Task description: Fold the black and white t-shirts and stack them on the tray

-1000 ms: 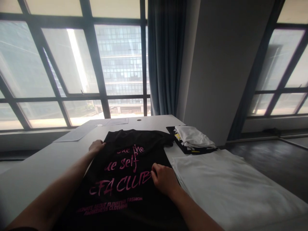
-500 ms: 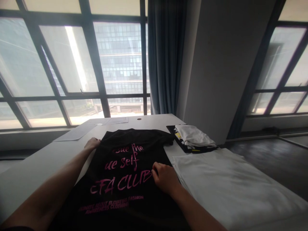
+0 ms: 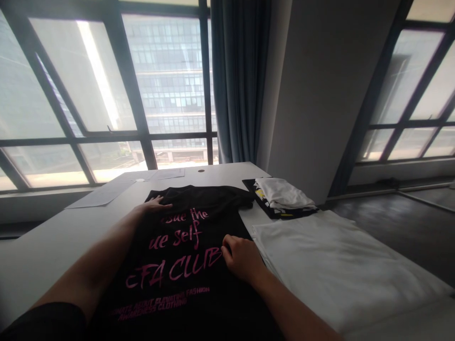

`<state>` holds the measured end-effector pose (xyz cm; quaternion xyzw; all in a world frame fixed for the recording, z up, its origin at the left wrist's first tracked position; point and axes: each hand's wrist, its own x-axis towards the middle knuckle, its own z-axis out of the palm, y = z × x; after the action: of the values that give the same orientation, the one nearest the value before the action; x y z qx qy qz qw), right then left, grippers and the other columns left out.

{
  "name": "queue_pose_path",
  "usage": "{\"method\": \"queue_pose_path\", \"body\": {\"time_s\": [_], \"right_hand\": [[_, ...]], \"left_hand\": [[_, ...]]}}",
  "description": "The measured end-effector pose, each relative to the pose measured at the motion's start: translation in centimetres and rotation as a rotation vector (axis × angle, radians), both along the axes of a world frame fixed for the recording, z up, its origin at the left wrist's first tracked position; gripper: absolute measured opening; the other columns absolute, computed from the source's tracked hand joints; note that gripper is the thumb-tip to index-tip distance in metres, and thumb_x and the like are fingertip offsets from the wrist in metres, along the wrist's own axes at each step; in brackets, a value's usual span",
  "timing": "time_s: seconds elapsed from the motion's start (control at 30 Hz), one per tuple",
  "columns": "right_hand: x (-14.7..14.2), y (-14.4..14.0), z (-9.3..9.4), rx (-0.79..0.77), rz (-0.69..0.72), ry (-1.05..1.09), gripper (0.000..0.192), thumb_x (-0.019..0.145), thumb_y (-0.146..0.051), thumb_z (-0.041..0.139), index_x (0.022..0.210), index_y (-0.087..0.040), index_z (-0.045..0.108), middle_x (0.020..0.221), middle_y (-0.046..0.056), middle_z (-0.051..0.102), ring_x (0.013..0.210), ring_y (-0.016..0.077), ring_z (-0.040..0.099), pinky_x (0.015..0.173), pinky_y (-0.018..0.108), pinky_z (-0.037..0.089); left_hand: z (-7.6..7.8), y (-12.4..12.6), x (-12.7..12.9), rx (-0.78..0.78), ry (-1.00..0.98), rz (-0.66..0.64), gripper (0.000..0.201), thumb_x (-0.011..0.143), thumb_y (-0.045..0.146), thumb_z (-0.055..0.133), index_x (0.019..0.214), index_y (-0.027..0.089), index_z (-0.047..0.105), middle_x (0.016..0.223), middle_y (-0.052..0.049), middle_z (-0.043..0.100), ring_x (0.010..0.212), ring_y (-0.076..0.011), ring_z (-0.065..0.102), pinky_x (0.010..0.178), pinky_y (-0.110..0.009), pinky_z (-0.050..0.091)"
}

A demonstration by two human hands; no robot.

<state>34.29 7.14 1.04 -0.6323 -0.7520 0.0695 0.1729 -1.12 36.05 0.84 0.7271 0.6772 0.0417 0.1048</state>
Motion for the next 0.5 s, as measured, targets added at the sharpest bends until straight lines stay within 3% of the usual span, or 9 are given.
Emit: {"method": "queue_pose_path", "body": {"time_s": [0.2,0.37,0.5], "right_hand": [[0.0,0.0,0.2,-0.022,-0.006,0.0,0.017,0.093,-0.031,0.05,0.093,-0.022,0.064,0.092,0.002,0.071,0.081,0.017,0.065,0.068,0.026,0.035],[-0.1,0.2,0.2,-0.034,-0.014,0.001,0.017,0.093,-0.031,0.05,0.094,-0.022,0.064,0.093,0.003,0.071,0.082,0.0169,0.064,0.069,0.026,0.035],[-0.1,0.2,0.2,-0.04,-0.027,-0.009,0.017,0.093,-0.031,0.05,0.095,-0.022,0.065,0.093,0.003,0.071,0.082,0.0173,0.064,0.068,0.026,0.034]], "left_hand": [[-1.2,2.3,-1.6,0.039,-0.032,0.163,0.075,0.093,0.068,0.017,0.152,0.026,0.035,0.162,-0.012,0.02,0.149,-0.034,0.014,0.111,-0.062,0.023],[-2.1,3.3,-3.3,0.086,-0.006,0.254,0.073,0.091,0.065,0.024,0.152,0.025,0.034,0.162,-0.013,0.022,0.148,-0.0367,0.016,0.111,-0.067,0.017],[-1.6,3.4,-3.1,0.077,0.025,0.436,0.075,0.092,0.06,0.029,0.152,0.015,0.033,0.158,-0.021,0.026,0.146,-0.042,0.017,0.109,-0.07,0.014]]}}
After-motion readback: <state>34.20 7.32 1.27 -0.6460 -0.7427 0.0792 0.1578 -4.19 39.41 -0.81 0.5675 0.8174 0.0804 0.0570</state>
